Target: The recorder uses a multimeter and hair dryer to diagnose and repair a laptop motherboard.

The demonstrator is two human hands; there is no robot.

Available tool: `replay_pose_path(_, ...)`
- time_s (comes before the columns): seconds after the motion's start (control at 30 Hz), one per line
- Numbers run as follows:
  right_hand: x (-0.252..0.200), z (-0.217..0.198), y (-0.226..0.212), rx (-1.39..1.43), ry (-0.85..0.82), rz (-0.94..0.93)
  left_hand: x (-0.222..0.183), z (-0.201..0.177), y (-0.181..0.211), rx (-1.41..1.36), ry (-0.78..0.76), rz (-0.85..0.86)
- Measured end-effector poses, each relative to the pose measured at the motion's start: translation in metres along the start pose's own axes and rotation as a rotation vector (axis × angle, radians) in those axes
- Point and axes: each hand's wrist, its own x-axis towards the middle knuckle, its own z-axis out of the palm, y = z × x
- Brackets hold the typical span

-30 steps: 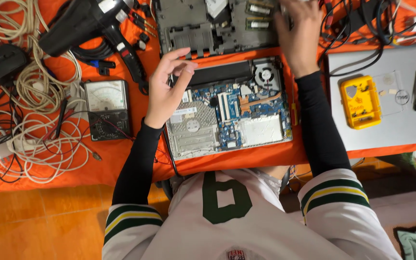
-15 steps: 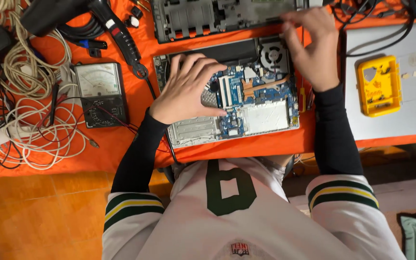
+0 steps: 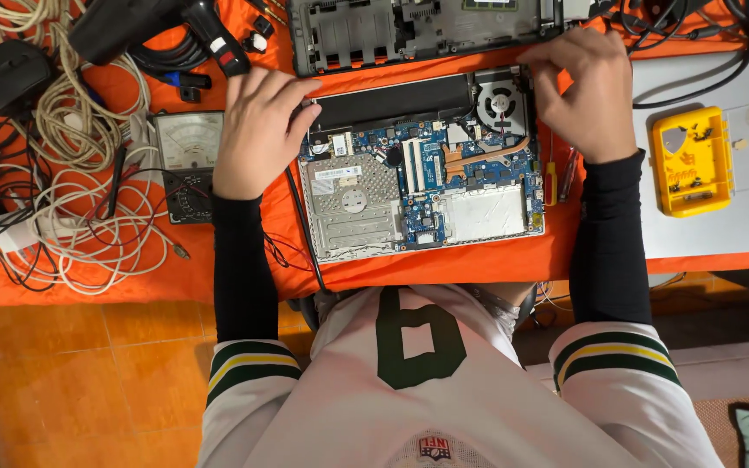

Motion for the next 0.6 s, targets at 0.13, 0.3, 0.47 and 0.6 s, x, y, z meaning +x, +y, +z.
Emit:
replay_pose_path(0.13, 0.003, -0.007, -0.016, 0.030, -0.039, -0.062, -0.004, -0.003, -0.005, 0.035, 0.061, -0.013)
replay_pose_path(0.3, -0.001, 0.002, -0.014, -0.062, -0.102, -0.078, -0.012, 0.004, -0.016, 0.012, 0.064, -0.071)
replay_pose_path(0.47, 0.002, 0.002, -0.016, -0.051, -0.151, -0.027, -0.016, 0.008, -0.025, 0.041, 0.043, -0.055)
replay_pose_path(0.6, 0.001, 0.003, -0.014, -0.043, -0.169, -0.015, -0.018, 0.011, -0.028, 0.072, 0.074, -0.013)
